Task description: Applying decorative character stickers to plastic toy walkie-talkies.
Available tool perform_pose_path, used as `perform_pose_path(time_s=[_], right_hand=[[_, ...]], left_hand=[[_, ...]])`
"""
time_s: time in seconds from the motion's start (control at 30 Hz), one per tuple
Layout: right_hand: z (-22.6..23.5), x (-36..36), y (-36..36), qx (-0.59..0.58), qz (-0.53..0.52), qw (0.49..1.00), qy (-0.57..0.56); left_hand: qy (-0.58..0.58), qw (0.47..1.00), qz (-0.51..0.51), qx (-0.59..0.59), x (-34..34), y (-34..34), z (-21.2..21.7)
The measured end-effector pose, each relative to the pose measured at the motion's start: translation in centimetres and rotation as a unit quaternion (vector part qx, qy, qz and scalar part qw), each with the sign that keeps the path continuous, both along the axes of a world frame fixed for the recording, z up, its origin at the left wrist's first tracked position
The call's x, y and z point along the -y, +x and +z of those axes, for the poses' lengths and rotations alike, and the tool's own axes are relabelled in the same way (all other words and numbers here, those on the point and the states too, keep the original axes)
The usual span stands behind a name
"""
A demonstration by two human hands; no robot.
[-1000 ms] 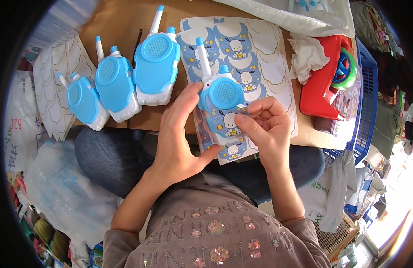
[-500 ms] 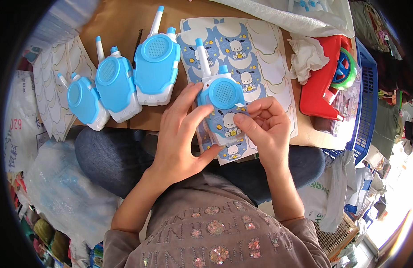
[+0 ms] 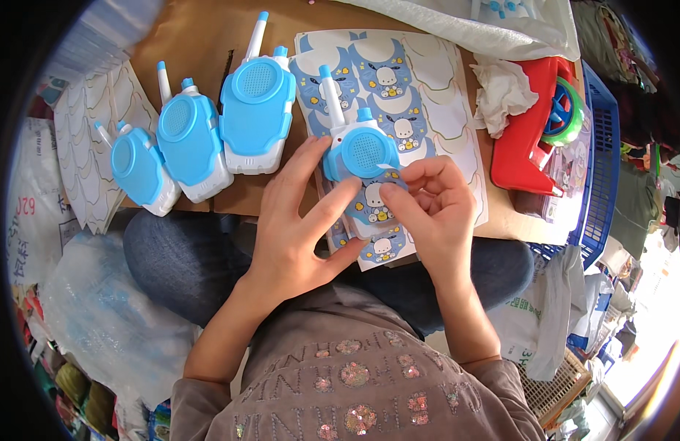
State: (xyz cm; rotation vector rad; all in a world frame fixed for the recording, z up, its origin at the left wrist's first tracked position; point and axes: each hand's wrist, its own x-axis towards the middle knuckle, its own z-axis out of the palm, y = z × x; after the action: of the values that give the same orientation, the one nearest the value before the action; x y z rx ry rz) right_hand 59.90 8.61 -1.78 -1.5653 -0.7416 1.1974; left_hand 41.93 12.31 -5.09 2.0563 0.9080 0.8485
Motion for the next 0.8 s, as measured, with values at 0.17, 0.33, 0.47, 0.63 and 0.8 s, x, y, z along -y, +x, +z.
perform_pose_path(time_s=[0.17, 0.33, 0.47, 0.63, 0.8], right_hand=[[0.3, 0.2, -0.1, 0.118, 0.025, 0.993, 0.007], [2.7, 0.8, -0.6, 0.388, 0.108, 0.915, 0.024], [4.9, 1.1, -0.7, 0.499, 0.173, 0.848, 0.03], [5.5, 0.7, 2.4, 0.489, 0.086, 0.868, -0.001], [3.6, 1.0, 0.6, 0.238, 0.145, 0.958, 0.071]], left_hand=[[0.012, 1.0, 0.004, -0.009, 0.0, 0.1, 0.0], [0.038, 0.999, 0.016, -0.033, -0.1, 0.0, 0.1], [0.055, 0.998, 0.011, -0.034, -0.1, -0.1, -0.4], [0.057, 0.998, 0.027, -0.005, 0.2, -0.5, -1.0], [0.063, 0.997, 0.005, 0.043, 0.8, 0.0, 0.9]])
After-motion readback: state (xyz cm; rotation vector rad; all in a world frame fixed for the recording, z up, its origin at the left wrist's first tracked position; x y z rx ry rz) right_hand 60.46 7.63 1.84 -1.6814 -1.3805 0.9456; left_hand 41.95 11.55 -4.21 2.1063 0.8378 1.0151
